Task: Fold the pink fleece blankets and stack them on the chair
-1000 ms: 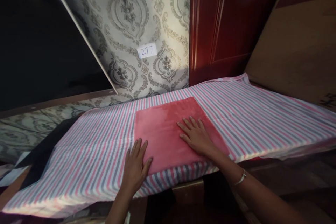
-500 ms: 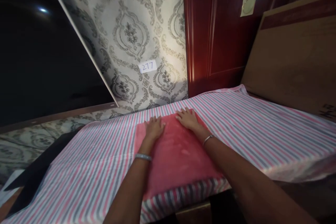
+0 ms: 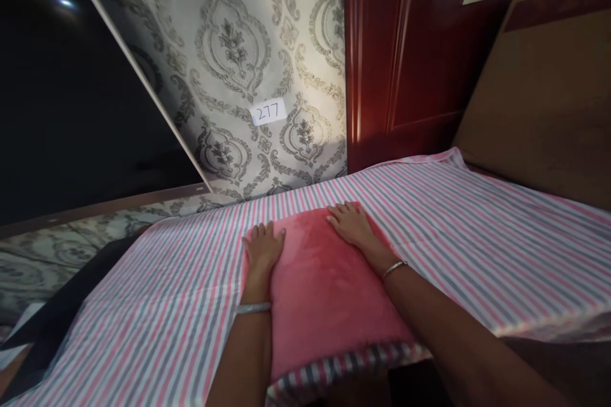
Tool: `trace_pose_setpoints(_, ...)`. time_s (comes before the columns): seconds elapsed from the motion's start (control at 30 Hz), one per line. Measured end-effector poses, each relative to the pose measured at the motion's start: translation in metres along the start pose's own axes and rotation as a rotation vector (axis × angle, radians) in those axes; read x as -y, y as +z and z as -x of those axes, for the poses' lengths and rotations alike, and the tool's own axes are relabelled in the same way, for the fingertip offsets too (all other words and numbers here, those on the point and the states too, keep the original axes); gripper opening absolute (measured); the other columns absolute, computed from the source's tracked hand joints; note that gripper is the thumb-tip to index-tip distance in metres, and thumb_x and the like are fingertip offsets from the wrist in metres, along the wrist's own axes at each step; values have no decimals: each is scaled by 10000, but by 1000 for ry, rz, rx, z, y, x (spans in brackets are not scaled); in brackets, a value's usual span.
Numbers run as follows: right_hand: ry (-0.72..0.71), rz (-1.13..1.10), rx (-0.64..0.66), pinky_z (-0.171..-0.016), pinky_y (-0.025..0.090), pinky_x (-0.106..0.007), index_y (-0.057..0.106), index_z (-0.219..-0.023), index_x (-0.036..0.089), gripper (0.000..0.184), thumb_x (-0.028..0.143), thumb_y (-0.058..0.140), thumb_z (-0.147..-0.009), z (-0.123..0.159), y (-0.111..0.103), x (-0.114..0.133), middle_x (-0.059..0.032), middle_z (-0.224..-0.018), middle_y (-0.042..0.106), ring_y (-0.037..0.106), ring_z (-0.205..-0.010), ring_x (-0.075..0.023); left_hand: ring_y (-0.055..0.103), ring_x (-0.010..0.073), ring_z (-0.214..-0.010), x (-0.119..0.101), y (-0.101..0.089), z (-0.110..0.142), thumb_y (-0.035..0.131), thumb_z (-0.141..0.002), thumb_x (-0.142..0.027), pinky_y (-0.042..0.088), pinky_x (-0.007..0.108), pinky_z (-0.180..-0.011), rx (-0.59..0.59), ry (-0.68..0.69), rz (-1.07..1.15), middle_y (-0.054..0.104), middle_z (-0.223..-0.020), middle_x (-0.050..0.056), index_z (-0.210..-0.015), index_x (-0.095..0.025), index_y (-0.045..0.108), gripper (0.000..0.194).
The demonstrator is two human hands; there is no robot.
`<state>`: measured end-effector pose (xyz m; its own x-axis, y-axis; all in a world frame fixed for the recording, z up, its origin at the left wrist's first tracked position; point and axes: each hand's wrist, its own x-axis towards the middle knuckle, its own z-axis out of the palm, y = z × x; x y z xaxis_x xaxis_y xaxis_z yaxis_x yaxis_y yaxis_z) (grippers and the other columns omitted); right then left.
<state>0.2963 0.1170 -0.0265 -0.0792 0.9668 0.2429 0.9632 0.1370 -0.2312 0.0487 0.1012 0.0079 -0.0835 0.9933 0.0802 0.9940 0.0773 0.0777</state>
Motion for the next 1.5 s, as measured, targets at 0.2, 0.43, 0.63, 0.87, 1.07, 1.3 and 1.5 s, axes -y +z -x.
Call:
trace_pose_setpoints(0.2, 9, 1, -7, -1153, 192, -554, 504, -1461, 240, 509, 440, 289, -1044, 2, -1, 3, -93, -1483, 512, 375, -1387, -319, 379, 323, -1446, 27, -8, -3, 218, -971, -547, 400, 577, -1101, 77, -157, 95, 340, -1613, 124, -1516, -211, 391, 663)
trace_pose_setpoints(0.43, 11, -9, -4, -1158, 173, -564, 507, -1460, 231, 501, 427, 301, -1047, 2, -3, 6, -99, -1480, 516, 359, -1396, -324, 163, 339, -1530, -33, -35, 7, 341, -971, -406, 165, 609, -1201, -114, -68, -24, 284, -1609, 240, -1509, -83, 374, 629)
trace_pose_setpoints(0.63, 10, 17, 0, -1164, 187, -552, 496, -1471, 263, 467, 352, 312, -1051, 5, 1, 3, -87, -1523, 471, 311, -1436, -326, 290, 281, -1493, -117, -14, 14, 310, -999, -497, 209, 557, -1207, 61, 429, 175, 377, -1586, 166, -1511, -155, 379, 620)
trace_pose_setpoints(0.87, 2, 28, -15, -1149, 218, -553, 500, -1463, 272, 462, 386, 329, -1050, 6, 4, 2, -80, -1522, 470, 319, -1424, -329, 263, 259, -1506, -116, 25, 15, 231, -1011, -531, 160, 539, -1229, -14, 415, 146, 357, -1601, 140, -1524, -137, 367, 661)
trace_pose_setpoints(1.07, -1, 30, -27, -1148, 190, -569, 493, -1467, 247, 471, 370, 329, -1043, 5, 4, 3, -95, -1483, 510, 343, -1403, -341, 246, 306, -1511, -66, 8, 0, 254, -994, -569, 165, 597, -1206, 54, 354, 0, 296, -1624, 151, -1546, -188, 342, 676)
trace_pose_setpoints(1.3, 5, 17, -16, -1139, 196, -560, 519, -1448, 263, 474, 376, 325, -1031, 2, 6, 2, -93, -1496, 496, 349, -1400, -337, 230, 306, -1516, 20, 6, -5, 225, -999, -534, 195, 590, -1200, 45, 66, -16, 313, -1623, 133, -1551, -177, 327, 665)
trace_pose_setpoints(1.5, 12, 15, -13, -1146, 172, -566, 489, -1471, 253, 497, 386, 303, -1030, 2, 3, 3, -94, -1502, 491, 353, -1393, -324, 243, 311, -1511, 18, 2, -4, 238, -999, -522, 202, 617, -1189, 43, 50, -24, 315, -1619, 152, -1540, -163, 339, 657)
